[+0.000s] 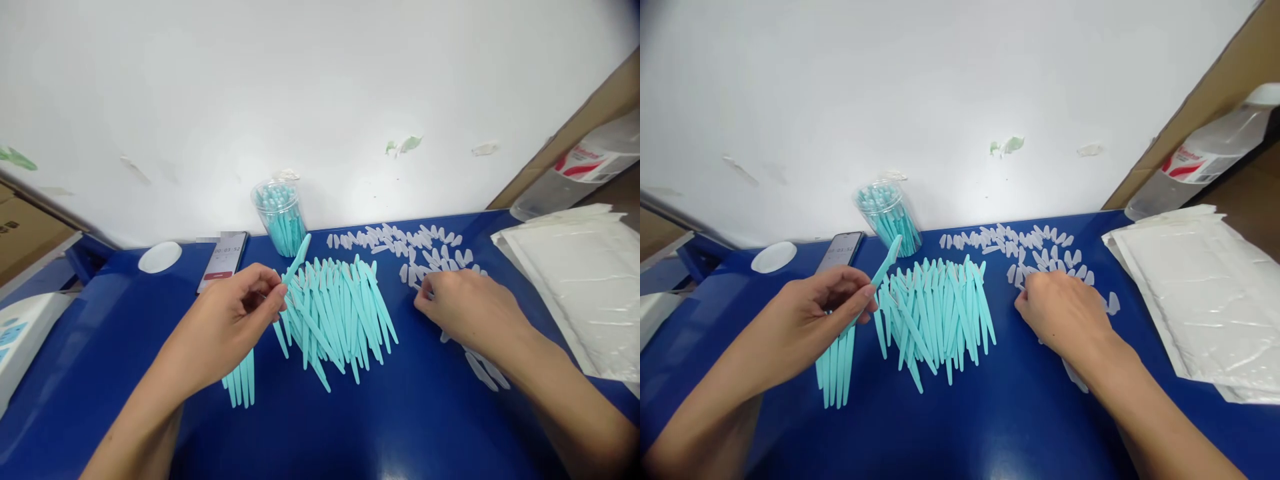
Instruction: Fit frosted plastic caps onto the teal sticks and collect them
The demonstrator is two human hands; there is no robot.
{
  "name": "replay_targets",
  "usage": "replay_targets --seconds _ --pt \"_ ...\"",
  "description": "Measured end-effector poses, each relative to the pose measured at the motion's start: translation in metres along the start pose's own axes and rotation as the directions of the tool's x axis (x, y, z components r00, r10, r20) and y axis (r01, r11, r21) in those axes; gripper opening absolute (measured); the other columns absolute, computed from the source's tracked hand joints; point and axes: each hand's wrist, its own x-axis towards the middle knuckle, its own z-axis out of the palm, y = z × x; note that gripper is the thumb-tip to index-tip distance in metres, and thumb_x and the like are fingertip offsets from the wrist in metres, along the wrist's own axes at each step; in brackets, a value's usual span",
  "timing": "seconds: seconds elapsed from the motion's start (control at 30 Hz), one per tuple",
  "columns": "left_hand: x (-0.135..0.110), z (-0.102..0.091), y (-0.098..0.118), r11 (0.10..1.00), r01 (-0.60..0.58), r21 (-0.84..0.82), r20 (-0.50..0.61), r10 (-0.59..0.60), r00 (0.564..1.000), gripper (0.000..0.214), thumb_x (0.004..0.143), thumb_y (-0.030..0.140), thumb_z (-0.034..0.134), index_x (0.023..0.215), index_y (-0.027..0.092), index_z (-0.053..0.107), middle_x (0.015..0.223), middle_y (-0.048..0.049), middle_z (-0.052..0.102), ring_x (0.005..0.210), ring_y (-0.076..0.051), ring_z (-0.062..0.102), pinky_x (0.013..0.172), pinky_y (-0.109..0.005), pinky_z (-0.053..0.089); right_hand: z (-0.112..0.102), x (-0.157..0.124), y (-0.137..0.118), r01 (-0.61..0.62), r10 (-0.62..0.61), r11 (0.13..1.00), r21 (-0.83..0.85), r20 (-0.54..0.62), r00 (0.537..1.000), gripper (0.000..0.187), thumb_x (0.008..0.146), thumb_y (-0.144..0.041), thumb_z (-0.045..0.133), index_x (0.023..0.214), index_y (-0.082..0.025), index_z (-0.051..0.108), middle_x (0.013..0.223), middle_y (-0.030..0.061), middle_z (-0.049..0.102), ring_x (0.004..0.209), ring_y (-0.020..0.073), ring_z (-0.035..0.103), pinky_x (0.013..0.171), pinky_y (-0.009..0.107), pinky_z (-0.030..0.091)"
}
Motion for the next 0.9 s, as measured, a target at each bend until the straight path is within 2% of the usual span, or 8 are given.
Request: replay_targets --seconds 0.07,0.17,0.23,0.33,0.43,0.5,0.63,0.9 --pt "0.006 -0.003 -0.003 0.999 -0.012 -0.041 0.028 0.013 1.000 0.034 0.103 0.058 0.059 0.102 0.025 0.066 0.085 0.0000 0.076 0.074 -0.016 0.071 0.060 -0.024 0.050 -0.008 -0.003 -0.006 -0.004 0.007 0.998 0.060 -0.048 0.999 0.022 0.094 -0.025 0.056 0.085 -0.022 0.076 0.079 0.0095 0.076 0.078 0.0337 0.071 0.061 0.039 0.042" --pt "0.009 -0.001 -0.004 0.994 -0.016 -0.108 0.091 0.025 0.996 0.034 0.103 0.059 0.059 0.108 0.026 0.069 0.088 0.0000 0.075 0.078 -0.017 0.072 0.063 -0.026 0.052 -0.020 -0.004 -0.016 0.076 -0.034 0.910 0.407 -0.110 0.993 0.015 0.091 -0.032 0.064 0.084 -0.024 0.075 0.075 0.0028 0.074 0.065 0.0239 0.067 0.060 0.037 0.045" --pt "0.009 0.004 -0.003 0.991 -0.009 -0.131 0.126 0.026 0.992 0.033 0.104 0.058 0.059 0.108 0.027 0.069 0.087 0.0004 0.072 0.076 -0.017 0.070 0.060 -0.025 0.049 -0.025 -0.001 -0.025 0.143 -0.117 0.699 0.701 -0.085 0.989 0.014 0.090 -0.036 0.070 0.084 -0.024 0.074 0.071 0.0001 0.072 0.057 0.0179 0.064 0.056 0.033 0.048" --pt "0.008 0.014 -0.005 0.986 -0.018 -0.168 0.103 0.036 0.994 0.032 0.106 0.055 0.055 0.107 0.026 0.068 0.090 0.0005 0.072 0.072 -0.014 0.062 0.056 -0.024 0.044 -0.023 0.008 -0.043 0.101 -0.249 0.255 0.962 -0.036 0.968 0.019 0.089 -0.039 0.077 0.085 -0.022 0.072 0.072 0.0003 0.073 0.059 0.0148 0.069 0.055 0.026 0.054" --pt "0.007 0.023 -0.013 0.973 -0.041 -0.229 0.028 0.048 0.998 0.031 0.108 0.053 0.054 0.113 0.026 0.069 0.091 0.0005 0.071 0.080 -0.015 0.063 0.064 -0.024 0.048 -0.013 0.016 -0.059 -0.026 -0.276 -0.110 0.994 -0.006 0.961 0.025 0.086 -0.042 0.084 0.084 -0.020 0.073 0.077 0.0019 0.077 0.063 0.0145 0.074 0.057 0.023 0.059" --pt "0.007 0.027 -0.019 0.970 -0.027 -0.242 0.003 0.029 1.000 0.035 0.107 0.054 0.055 0.120 0.027 0.072 0.088 0.0002 0.071 0.083 -0.016 0.064 0.068 -0.025 0.052 -0.006 0.018 -0.066 -0.101 -0.273 -0.250 0.963 0.030 0.961 0.028 0.082 -0.043 0.089 0.085 -0.020 0.074 0.078 0.0025 0.078 0.064 0.0154 0.077 0.057 0.022 0.062" --pt "0.006 0.031 -0.025 0.976 0.005 -0.218 0.010 -0.003 1.000 0.041 0.104 0.055 0.058 0.123 0.026 0.079 0.085 -0.0015 0.074 0.080 -0.018 0.067 0.067 -0.025 0.056 0.004 0.016 -0.070 -0.165 -0.272 -0.334 0.928 0.073 0.960 0.030 0.081 -0.044 0.091 0.083 -0.018 0.077 0.081 0.0039 0.080 0.065 0.0167 0.078 0.059 0.023 0.065" --pt "0.005 0.034 -0.023 0.985 0.015 -0.174 0.056 -0.005 0.998 0.037 0.102 0.053 0.061 0.117 0.030 0.085 0.092 -0.0037 0.081 0.085 -0.024 0.075 0.056 -0.025 0.056 0.007 0.010 -0.065 -0.154 -0.276 -0.333 0.930 0.060 0.959 0.024 0.088 -0.043 0.086 0.085 -0.019 0.083 0.083 0.0042 0.081 0.072 0.0165 0.081 0.065 0.022 0.066"
